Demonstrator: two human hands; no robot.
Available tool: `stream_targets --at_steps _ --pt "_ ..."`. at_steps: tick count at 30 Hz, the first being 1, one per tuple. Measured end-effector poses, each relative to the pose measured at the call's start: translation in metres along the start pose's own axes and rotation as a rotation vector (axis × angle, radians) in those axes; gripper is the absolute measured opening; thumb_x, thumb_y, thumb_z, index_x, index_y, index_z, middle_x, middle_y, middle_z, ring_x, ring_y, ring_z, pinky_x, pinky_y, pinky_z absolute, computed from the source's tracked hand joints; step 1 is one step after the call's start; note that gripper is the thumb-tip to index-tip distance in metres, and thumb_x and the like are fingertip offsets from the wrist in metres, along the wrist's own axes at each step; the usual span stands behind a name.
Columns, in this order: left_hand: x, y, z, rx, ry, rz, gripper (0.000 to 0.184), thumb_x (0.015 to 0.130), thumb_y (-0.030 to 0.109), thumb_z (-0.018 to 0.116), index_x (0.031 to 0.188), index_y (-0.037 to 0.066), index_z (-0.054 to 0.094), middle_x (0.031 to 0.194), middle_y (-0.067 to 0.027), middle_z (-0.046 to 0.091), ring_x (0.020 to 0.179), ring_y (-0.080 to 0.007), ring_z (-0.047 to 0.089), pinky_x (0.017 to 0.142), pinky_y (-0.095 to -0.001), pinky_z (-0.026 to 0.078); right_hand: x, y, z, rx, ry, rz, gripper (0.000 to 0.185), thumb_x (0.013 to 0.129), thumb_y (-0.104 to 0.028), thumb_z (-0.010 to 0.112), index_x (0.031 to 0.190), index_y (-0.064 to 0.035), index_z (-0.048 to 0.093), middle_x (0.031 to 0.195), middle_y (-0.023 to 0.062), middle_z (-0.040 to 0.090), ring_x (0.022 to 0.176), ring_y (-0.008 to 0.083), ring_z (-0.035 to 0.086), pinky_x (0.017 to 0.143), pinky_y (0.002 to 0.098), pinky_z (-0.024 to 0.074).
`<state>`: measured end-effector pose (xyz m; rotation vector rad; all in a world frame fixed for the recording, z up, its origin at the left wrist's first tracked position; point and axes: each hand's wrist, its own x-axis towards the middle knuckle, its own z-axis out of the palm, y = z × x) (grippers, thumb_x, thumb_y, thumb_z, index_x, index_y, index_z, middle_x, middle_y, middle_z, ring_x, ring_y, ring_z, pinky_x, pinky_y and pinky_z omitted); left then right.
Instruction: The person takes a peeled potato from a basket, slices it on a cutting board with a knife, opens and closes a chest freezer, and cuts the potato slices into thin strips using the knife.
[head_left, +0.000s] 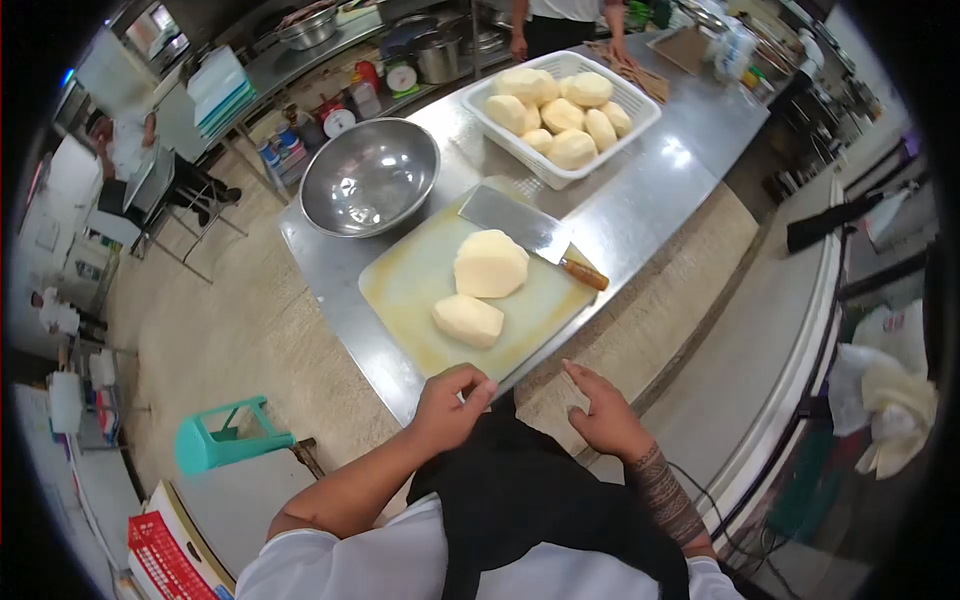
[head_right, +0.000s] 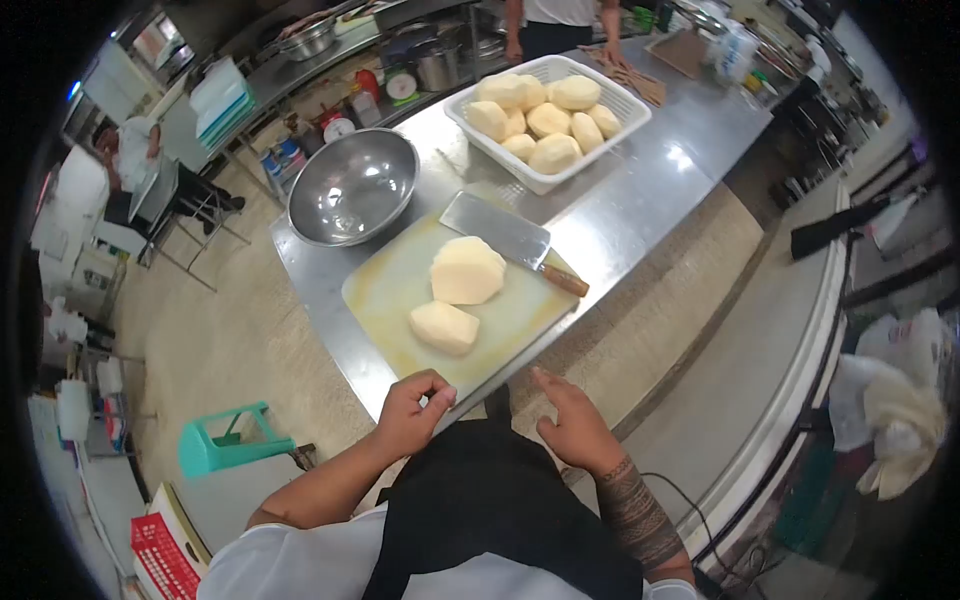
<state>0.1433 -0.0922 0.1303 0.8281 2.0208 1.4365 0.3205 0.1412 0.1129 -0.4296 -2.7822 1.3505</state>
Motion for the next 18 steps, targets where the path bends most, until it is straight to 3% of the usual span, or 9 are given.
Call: stream_targets --at_steps 1,5,7,8,11,12,18 --pt "0.009 -0.004 -0.001 0.027 0.031 -0.018 0.019 0.102 0.017 0.069 0.092 0.0 0.069 0.081 -0.0084 0.067 0.077 -0.0165 0.062 0.074 -0.0317 0.05 0.011 0.006 -0.007 -0.077 -0.044 -0.012 0.068 0.088 -0.004 0.068 0.154 -0.0047 0.052 0.147 0.0228 0.06 0.135 0.0389 0.057 0.118 0.0461 0.0441" --pt "0.044 -0.021 -0.001 0.131 0.083 -0.1 0.019 0.1 0.02 0.073 0.102 0.001 0.07 0.095 -0.0114 0.068 0.086 -0.0192 0.066 0.078 -0.0345 0.053 0.059 0.022 -0.036 -0.13 0.007 -0.032 0.059 0.089 -0.007 0.07 0.147 -0.0033 0.058 0.143 0.0231 0.062 0.136 0.0417 0.055 0.119 0.0482 0.0419" --pt "0.051 -0.018 0.001 0.236 0.062 -0.127 0.02 0.098 0.022 0.074 0.106 0.004 0.071 0.11 -0.0135 0.067 0.1 -0.0246 0.066 0.087 -0.0385 0.054 0.086 0.032 -0.049 -0.171 0.055 -0.021 0.056 0.09 -0.007 0.07 0.145 -0.0034 0.059 0.142 0.0229 0.062 0.137 0.0419 0.054 0.119 0.0487 0.0417" --pt "0.055 -0.016 0.001 0.292 0.054 -0.137 0.021 0.098 0.022 0.075 0.108 0.005 0.071 0.117 -0.0146 0.066 0.108 -0.0273 0.066 0.092 -0.0406 0.054 0.1 0.045 -0.049 -0.245 0.139 -0.11 0.051 0.087 -0.009 0.07 0.136 0.0007 0.062 0.134 0.0262 0.064 0.127 0.0447 0.057 0.111 0.0519 0.045" --pt "0.059 -0.018 0.013 0.427 0.17 -0.095 0.025 0.095 0.024 0.078 0.114 0.009 0.072 0.134 -0.0186 0.061 0.127 -0.038 0.058 0.106 -0.0477 0.049 0.148 0.067 -0.056 -0.345 0.167 -0.205 0.049 0.083 -0.005 0.069 0.131 0.0018 0.063 0.125 0.0269 0.064 0.122 0.0446 0.058 0.108 0.0529 0.0462" --pt "0.063 -0.02 0.015 0.452 0.216 -0.11 0.027 0.094 0.024 0.078 0.116 0.009 0.073 0.137 -0.0198 0.059 0.129 -0.0401 0.056 0.109 -0.0487 0.047 0.164 0.076 -0.056 -0.406 0.162 -0.233 0.045 0.082 -0.005 0.07 0.126 -0.0007 0.065 0.115 0.0236 0.065 0.113 0.0427 0.06 0.1 0.0523 0.0499" --pt "0.085 -0.026 0.042 0.541 0.456 -0.191 0.036 0.091 0.025 0.08 0.124 0.01 0.072 0.147 -0.0251 0.054 0.137 -0.0461 0.05 0.115 -0.0521 0.043 0.227 0.113 -0.054 -0.4 -0.07 -0.249 0.044 0.088 -0.005 0.067 0.132 -0.0059 0.062 0.104 0.0233 0.063 0.097 0.0439 0.063 0.084 0.0539 0.0539"
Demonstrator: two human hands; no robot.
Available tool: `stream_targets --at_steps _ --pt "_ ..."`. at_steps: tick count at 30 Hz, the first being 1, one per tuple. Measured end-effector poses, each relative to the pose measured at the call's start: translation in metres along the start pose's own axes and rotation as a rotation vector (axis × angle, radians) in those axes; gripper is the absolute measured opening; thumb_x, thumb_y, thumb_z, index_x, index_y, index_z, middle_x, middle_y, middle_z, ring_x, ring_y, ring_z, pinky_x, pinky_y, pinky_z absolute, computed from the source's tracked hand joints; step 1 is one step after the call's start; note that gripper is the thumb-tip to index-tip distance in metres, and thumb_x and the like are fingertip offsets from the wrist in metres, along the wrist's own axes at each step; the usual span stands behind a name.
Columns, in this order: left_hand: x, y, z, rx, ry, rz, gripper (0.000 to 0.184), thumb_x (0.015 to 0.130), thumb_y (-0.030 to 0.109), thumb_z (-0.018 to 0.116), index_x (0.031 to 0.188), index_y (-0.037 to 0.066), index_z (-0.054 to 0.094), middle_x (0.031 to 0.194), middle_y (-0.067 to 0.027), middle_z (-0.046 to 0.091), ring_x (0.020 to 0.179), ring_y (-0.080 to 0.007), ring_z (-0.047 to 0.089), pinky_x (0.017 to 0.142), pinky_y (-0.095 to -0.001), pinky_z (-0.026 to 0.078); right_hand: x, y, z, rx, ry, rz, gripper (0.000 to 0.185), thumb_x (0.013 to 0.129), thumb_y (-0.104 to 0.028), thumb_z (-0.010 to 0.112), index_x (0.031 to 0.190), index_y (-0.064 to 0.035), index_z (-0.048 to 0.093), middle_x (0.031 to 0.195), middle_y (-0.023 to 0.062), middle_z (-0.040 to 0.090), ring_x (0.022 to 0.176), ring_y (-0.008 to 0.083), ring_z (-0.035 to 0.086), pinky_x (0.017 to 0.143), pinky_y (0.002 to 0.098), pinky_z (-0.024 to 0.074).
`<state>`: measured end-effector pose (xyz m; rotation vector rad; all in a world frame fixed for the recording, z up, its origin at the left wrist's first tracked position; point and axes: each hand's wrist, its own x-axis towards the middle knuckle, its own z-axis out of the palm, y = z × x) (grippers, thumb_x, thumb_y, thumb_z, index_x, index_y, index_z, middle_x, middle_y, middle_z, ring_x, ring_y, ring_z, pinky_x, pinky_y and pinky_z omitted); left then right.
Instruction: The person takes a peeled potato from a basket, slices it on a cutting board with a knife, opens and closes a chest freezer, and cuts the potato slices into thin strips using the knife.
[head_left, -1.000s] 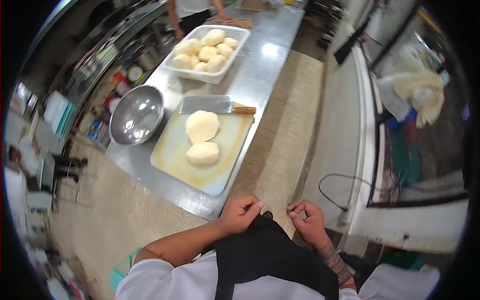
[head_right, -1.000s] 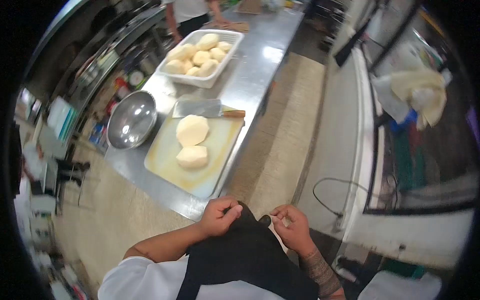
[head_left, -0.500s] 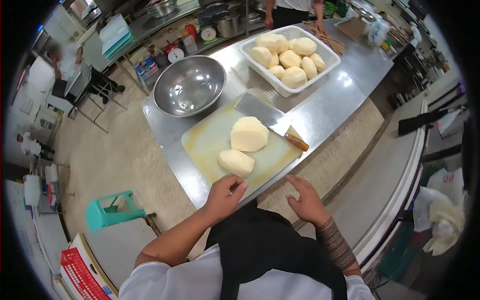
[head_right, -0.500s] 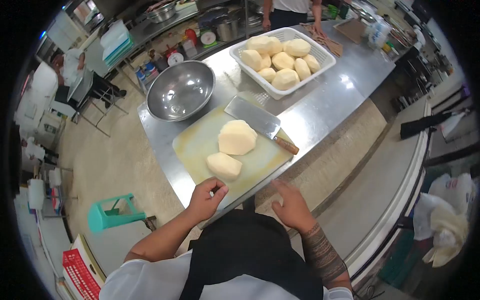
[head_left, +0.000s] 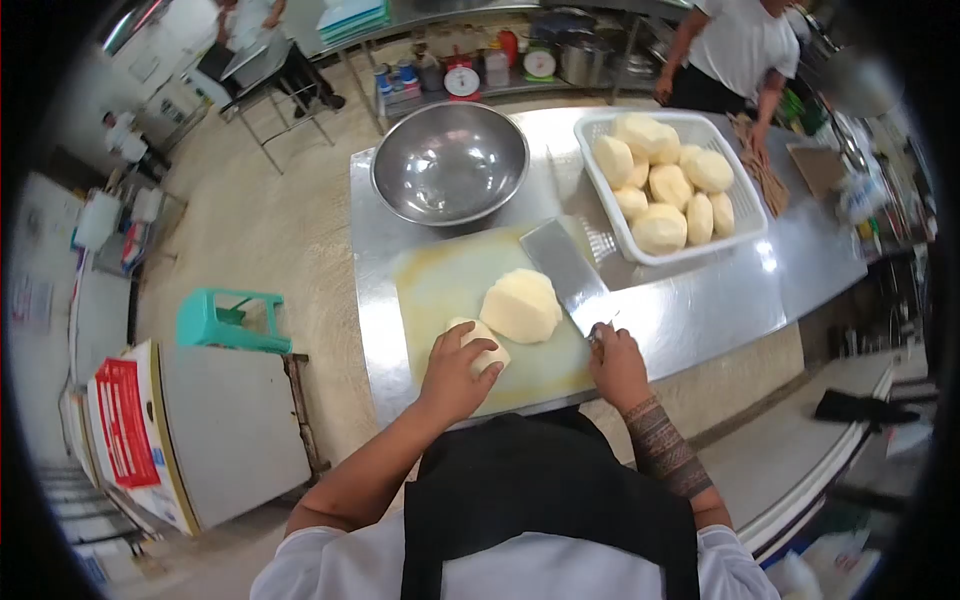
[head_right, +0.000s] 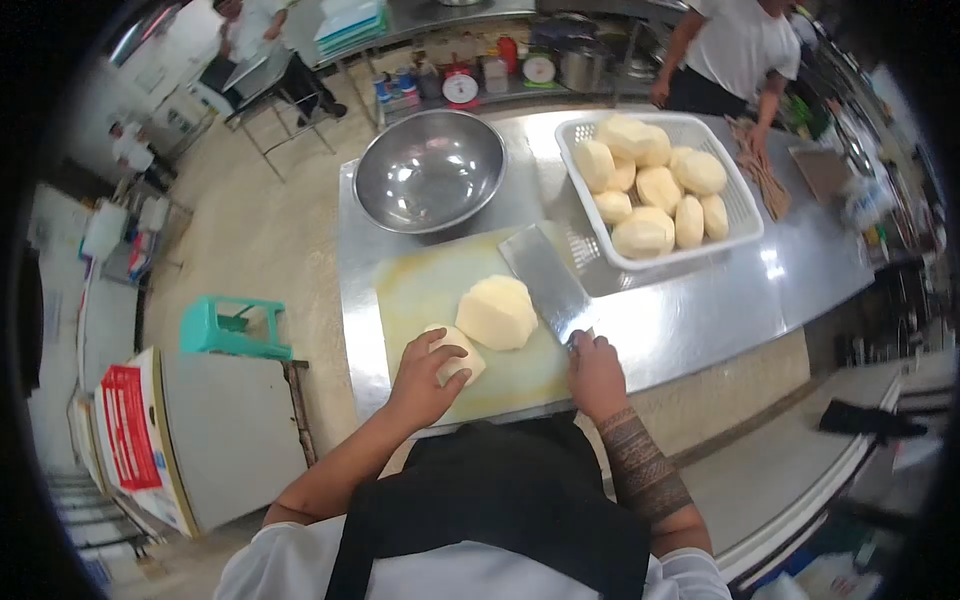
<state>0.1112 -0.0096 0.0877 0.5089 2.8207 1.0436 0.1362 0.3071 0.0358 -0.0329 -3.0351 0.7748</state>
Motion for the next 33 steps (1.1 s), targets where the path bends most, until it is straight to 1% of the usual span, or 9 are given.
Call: stream_targets --at_steps 1,3,9,11,17,22,28,31,33 --pt "0.005 0.009 0.005 0.011 0.022 -0.013 0.039 0.091 0.025 0.08 0.126 0.009 0.072 0.148 -0.0254 0.053 0.137 -0.0465 0.05 0.116 -0.0526 0.043 0.005 0.002 -0.01 -0.019 -0.149 0.022 0.058 0.085 -0.006 0.07 0.142 -0.004 0.057 0.11 0.025 0.063 0.103 0.0445 0.063 0.093 0.0527 0.0531" --pt "0.015 0.026 0.018 0.02 0.053 -0.067 0.044 0.091 0.025 0.08 0.131 0.009 0.069 0.152 -0.0263 0.049 0.14 -0.047 0.048 0.117 -0.0528 0.041 0.012 0.001 -0.028 0.036 -0.238 0.068 0.058 0.085 -0.007 0.069 0.142 -0.0032 0.056 0.109 0.0244 0.063 0.103 0.0443 0.063 0.095 0.0517 0.0533" --pt "0.058 0.058 0.072 -0.16 0.306 -0.294 0.064 0.095 0.027 0.078 0.153 0.013 0.054 0.169 -0.0328 0.024 0.154 -0.0499 0.032 0.123 -0.0531 0.034 0.022 0.035 -0.079 0.283 -0.191 -0.122 0.049 0.092 -0.01 0.064 0.139 0.0021 0.055 0.105 0.0267 0.065 0.096 0.0461 0.067 0.087 0.0523 0.0562" --pt "0.069 0.063 0.096 -0.222 0.428 -0.369 0.068 0.097 0.031 0.076 0.157 0.014 0.05 0.171 -0.0366 0.017 0.158 -0.0537 0.022 0.126 -0.0576 0.028 0.025 0.031 -0.106 0.395 -0.345 0.049 0.046 0.095 -0.013 0.066 0.137 0.0034 0.056 0.105 0.0268 0.068 0.096 0.0443 0.069 0.087 0.0505 0.0564" --pt "0.104 0.057 0.141 0.051 0.469 -0.532 0.066 0.101 0.038 0.068 0.16 0.018 0.048 0.172 -0.0332 0.015 0.158 -0.057 0.014 0.127 -0.0663 0.017 0.022 0.061 -0.112 0.42 -0.435 0.064 0.043 0.1 -0.016 0.068 0.136 0.0036 0.055 0.1 0.0252 0.072 0.093 0.0418 0.072 0.084 0.0471 0.0569" --pt "0.117 0.045 0.164 0.167 0.54 -0.454 0.066 0.099 0.045 0.069 0.158 0.022 0.052 0.175 -0.028 0.014 0.16 -0.0525 0.014 0.127 -0.0663 0.014 0.02 0.081 -0.109 0.399 -0.502 0.076 0.044 0.1 -0.016 0.068 0.136 0.0038 0.054 0.092 0.0226 0.071 0.091 0.0387 0.074 0.08 0.0461 0.0573" --pt "0.148 0.049 0.176 0.153 0.553 -0.41 0.07 0.099 0.046 0.069 0.16 0.019 0.049 0.175 -0.0277 0.013 0.16 -0.0525 0.014 0.128 -0.0664 0.014 0.019 0.063 -0.111 0.491 -0.597 0.249 0.041 0.102 -0.018 0.066 0.136 0.0025 0.054 0.082 0.0187 0.071 0.068 0.028 0.073 0.064 0.0406 0.0572" --pt "0.141 0.048 0.165 0.077 0.475 -0.397 0.071 0.104 0.044 0.064 0.164 0.014 0.042 0.175 -0.0291 0.011 0.161 -0.0527 0.013 0.128 -0.0644 0.014 0.012 0.08 -0.088 0.515 -0.469 0.096 0.036 0.107 -0.02 0.061 0.134 0.0015 0.056 0.074 0.0118 0.066 0.057 0.0189 0.065 0.054 0.035 0.0532" --pt "0.132 0.04 0.152 -0.029 0.398 -0.37 0.07 0.106 0.043 0.061 0.165 0.013 0.039 0.175 -0.0296 0.011 0.161 -0.053 0.013 0.129 -0.0616 0.015 0.017 0.085 -0.089 0.656 -0.502 0.235 0.033 0.11 -0.022 0.056 0.133 0.0015 0.057 0.07 0.0066 0.061 0.055 0.0143 0.06 0.051 0.032 0.0502"
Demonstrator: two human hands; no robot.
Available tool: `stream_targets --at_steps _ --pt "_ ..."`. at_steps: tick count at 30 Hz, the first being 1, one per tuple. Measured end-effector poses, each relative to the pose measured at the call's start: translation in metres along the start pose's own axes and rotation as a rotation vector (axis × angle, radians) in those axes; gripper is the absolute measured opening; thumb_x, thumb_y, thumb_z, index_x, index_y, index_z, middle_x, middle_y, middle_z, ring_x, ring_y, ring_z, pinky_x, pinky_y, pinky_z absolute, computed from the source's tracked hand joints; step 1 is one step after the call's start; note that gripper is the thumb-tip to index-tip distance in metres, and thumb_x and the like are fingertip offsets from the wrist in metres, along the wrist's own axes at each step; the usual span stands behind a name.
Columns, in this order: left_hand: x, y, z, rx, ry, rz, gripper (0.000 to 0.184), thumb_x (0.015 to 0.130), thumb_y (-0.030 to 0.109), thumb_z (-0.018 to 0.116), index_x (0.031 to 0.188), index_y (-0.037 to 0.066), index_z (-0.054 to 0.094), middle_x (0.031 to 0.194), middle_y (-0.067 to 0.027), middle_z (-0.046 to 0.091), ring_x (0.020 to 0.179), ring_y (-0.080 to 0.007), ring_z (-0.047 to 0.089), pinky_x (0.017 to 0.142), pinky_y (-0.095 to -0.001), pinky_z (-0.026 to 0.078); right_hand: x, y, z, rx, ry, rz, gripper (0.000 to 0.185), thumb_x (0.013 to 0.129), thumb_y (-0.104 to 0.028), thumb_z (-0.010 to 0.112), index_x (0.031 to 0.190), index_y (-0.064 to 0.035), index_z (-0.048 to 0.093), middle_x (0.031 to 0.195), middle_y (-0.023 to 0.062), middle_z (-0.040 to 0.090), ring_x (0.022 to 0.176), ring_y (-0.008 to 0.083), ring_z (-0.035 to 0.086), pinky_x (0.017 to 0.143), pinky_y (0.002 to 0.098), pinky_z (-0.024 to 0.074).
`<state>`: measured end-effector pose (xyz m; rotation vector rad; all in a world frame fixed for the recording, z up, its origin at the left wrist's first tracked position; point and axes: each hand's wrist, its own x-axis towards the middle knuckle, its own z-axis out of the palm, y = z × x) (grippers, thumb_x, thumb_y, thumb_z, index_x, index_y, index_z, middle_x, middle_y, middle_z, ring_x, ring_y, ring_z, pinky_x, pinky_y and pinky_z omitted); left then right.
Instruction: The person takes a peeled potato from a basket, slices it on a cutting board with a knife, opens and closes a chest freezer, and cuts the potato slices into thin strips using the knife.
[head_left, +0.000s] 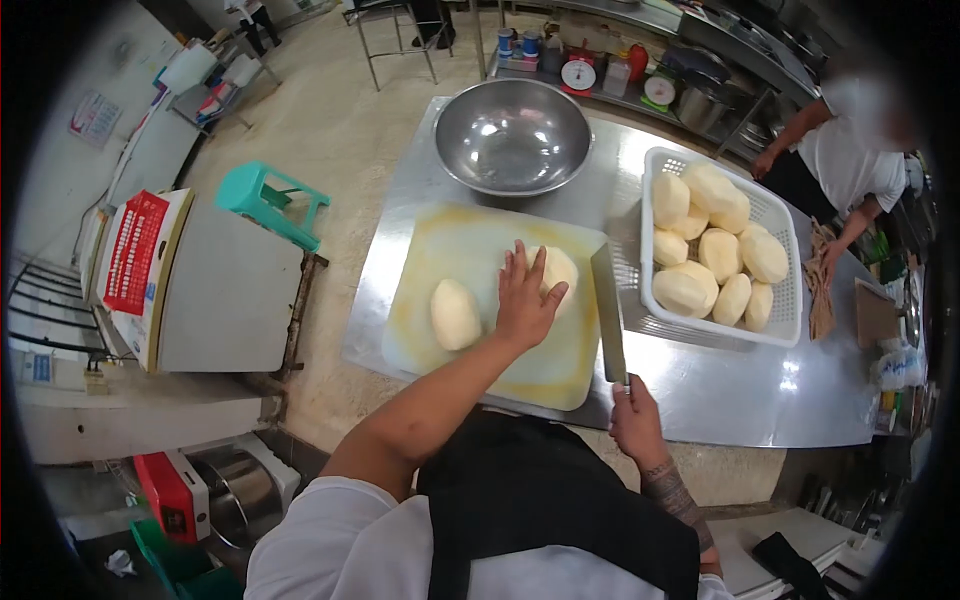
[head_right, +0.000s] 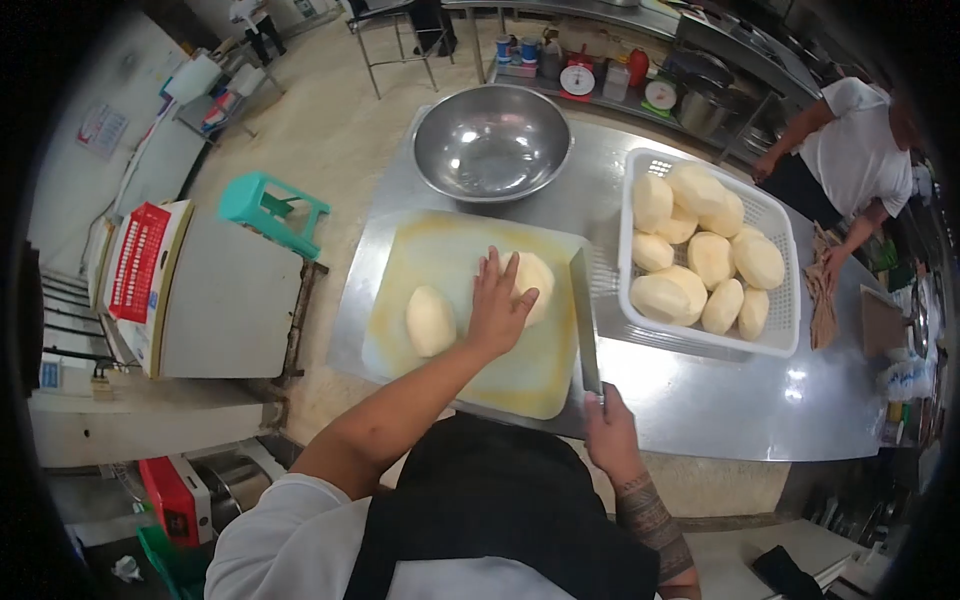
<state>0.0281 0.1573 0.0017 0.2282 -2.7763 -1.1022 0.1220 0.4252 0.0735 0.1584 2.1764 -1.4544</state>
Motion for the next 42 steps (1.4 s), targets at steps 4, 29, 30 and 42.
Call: stream_targets --at_steps 4,29,30,42 --pt "-0.008 -0.024 -0.091 -0.25 0.012 0.068 0.076 0.1 0.034 0.075 0.164 0.011 0.04 0.17 -0.0288 0.03 0.158 -0.0451 0.031 0.127 -0.0494 0.032 -0.011 -0.014 0.006 0.211 0.013 -0.01 0.033 0.114 -0.025 0.048 0.131 0.0014 0.059 0.067 -0.001 0.052 0.053 0.0072 0.051 0.048 0.0262 0.0445" --pt "-0.055 -0.034 -0.134 0.159 -0.254 -0.087 0.074 0.09 0.024 0.083 0.155 0.01 0.049 0.155 -0.0277 0.046 0.139 -0.0456 0.052 0.113 -0.0508 0.048 0.024 -0.077 0.105 -0.435 -0.128 -0.304 0.041 0.109 -0.027 0.056 0.134 0.0045 0.058 0.098 0.0318 0.072 0.097 0.0491 0.071 0.086 0.0545 0.0542" --pt "-0.05 -0.033 -0.142 0.229 -0.289 -0.05 0.076 0.089 0.025 0.084 0.155 0.01 0.049 0.155 -0.027 0.046 0.137 -0.0455 0.052 0.113 -0.0511 0.048 0.024 -0.079 0.105 -0.448 -0.131 -0.301 0.041 0.109 -0.028 0.056 0.134 0.0044 0.057 0.1 0.0329 0.072 0.098 0.0516 0.069 0.087 0.0576 0.0535" --pt "-0.016 -0.021 -0.148 0.237 -0.423 0.084 0.073 0.074 0.01 0.092 0.137 0.005 0.055 0.13 -0.022 0.053 0.121 -0.0457 0.058 0.101 -0.0519 0.054 0.039 -0.089 0.117 -0.478 -0.109 -0.257 0.038 0.108 -0.025 0.055 0.131 0.0051 0.059 0.097 0.0317 0.073 0.095 0.0511 0.07 0.085 0.0585 0.0535"
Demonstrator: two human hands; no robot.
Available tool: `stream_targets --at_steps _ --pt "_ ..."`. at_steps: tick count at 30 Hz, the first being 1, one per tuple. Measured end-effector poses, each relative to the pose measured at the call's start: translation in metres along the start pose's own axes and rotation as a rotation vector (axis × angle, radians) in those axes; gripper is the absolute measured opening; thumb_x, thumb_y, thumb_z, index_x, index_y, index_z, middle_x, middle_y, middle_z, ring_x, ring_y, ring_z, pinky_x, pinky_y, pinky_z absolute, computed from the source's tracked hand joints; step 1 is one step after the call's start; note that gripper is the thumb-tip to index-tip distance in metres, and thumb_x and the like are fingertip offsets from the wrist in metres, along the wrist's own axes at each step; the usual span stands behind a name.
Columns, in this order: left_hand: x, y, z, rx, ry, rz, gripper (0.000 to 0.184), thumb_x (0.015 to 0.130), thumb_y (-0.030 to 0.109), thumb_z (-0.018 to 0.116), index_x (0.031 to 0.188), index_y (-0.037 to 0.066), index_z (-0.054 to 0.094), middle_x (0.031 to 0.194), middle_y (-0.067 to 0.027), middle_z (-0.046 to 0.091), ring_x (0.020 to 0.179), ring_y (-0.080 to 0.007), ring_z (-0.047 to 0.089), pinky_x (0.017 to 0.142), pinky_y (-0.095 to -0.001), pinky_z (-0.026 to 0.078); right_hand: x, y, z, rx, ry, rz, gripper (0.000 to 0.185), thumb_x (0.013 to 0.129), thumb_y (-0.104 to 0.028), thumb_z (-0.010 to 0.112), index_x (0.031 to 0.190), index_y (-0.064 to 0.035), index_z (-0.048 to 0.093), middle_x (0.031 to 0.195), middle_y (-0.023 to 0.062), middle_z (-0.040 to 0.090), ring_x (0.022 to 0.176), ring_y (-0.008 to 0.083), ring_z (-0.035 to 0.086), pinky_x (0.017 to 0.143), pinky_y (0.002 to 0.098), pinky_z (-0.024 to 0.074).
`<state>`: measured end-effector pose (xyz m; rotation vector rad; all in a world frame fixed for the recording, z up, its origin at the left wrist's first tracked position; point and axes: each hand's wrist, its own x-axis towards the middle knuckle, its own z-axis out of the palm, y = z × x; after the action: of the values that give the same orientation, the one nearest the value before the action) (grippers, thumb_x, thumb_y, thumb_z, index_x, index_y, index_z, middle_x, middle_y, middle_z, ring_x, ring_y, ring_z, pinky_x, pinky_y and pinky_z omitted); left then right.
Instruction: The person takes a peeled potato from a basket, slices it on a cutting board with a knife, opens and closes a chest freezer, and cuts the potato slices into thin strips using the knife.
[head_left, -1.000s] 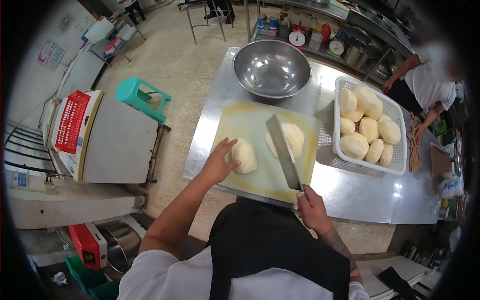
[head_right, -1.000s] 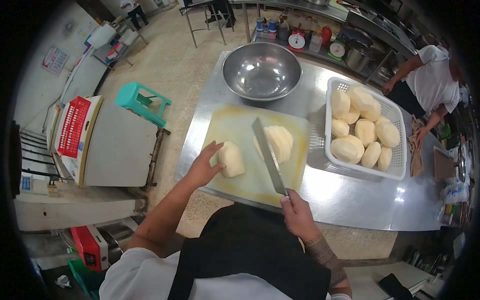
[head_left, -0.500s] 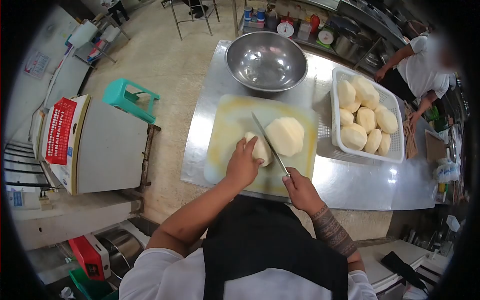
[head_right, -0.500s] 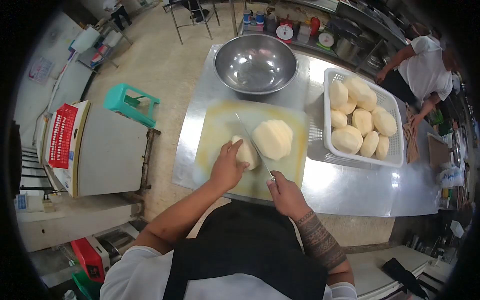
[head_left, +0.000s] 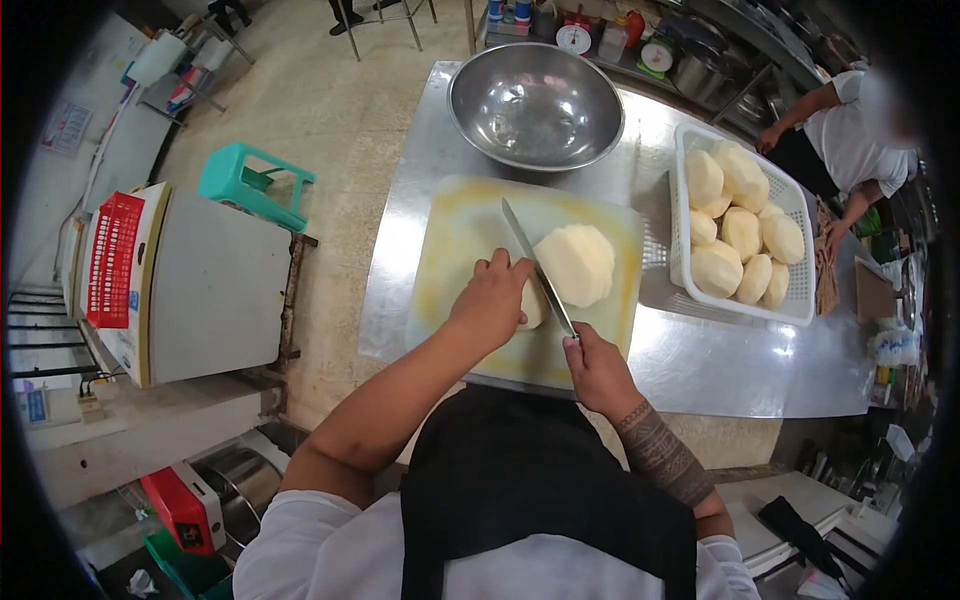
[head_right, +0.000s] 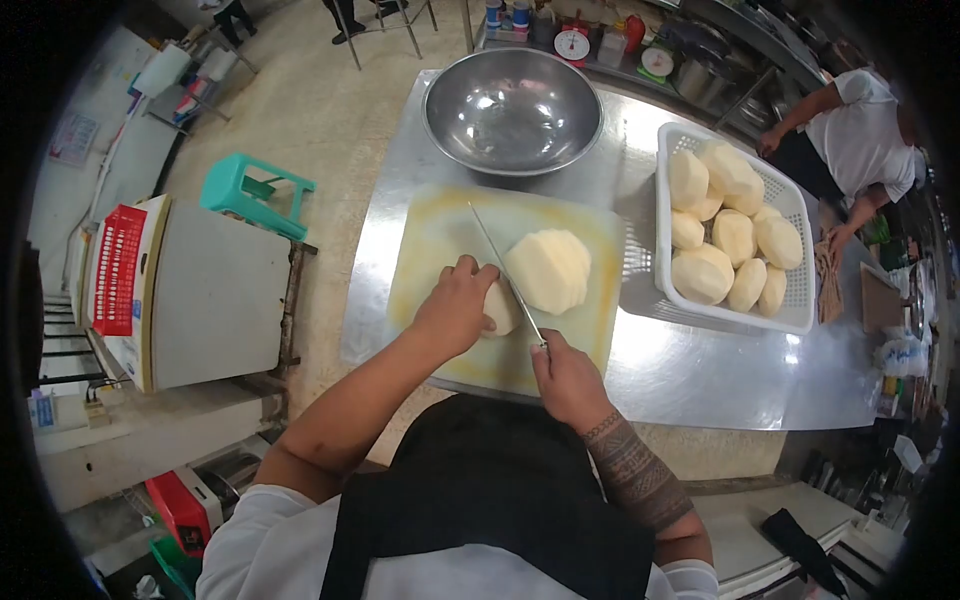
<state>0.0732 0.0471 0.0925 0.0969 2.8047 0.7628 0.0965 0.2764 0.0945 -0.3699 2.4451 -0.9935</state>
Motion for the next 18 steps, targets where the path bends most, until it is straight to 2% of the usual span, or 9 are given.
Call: stream_targets --at_steps 6,11,18 --pt "0.001 0.002 -0.003 -0.006 -0.013 -0.033 0.073 0.074 0.009 0.091 0.137 0.003 0.054 0.13 -0.0236 0.053 0.12 -0.0464 0.058 0.1 -0.0519 0.054 -0.006 -0.041 -0.021 -0.003 -0.005 -0.054 0.038 0.108 -0.025 0.054 0.131 0.0045 0.058 0.095 0.0316 0.072 0.092 0.0509 0.07 0.083 0.0584 0.0537" --pt "0.0 0.002 -0.004 -0.014 -0.011 -0.015 0.071 0.074 0.007 0.09 0.134 -0.001 0.054 0.129 -0.0245 0.054 0.12 -0.0457 0.058 0.1 -0.0517 0.054 0.009 -0.019 -0.001 -0.08 -0.047 0.001 0.035 0.109 -0.026 0.053 0.126 0.0041 0.058 0.091 0.0298 0.072 0.088 0.05 0.07 0.08 0.059 0.0534" --pt "0.0 0.003 -0.006 -0.043 -0.024 -0.053 0.067 0.076 0.009 0.089 0.132 -0.002 0.054 0.13 -0.0244 0.053 0.121 -0.046 0.057 0.101 -0.0516 0.054 0.0 -0.048 -0.017 -0.026 -0.014 -0.057 0.033 0.109 -0.026 0.052 0.122 0.0036 0.057 0.084 0.0283 0.071 0.082 0.0508 0.069 0.075 0.0609 0.0526"
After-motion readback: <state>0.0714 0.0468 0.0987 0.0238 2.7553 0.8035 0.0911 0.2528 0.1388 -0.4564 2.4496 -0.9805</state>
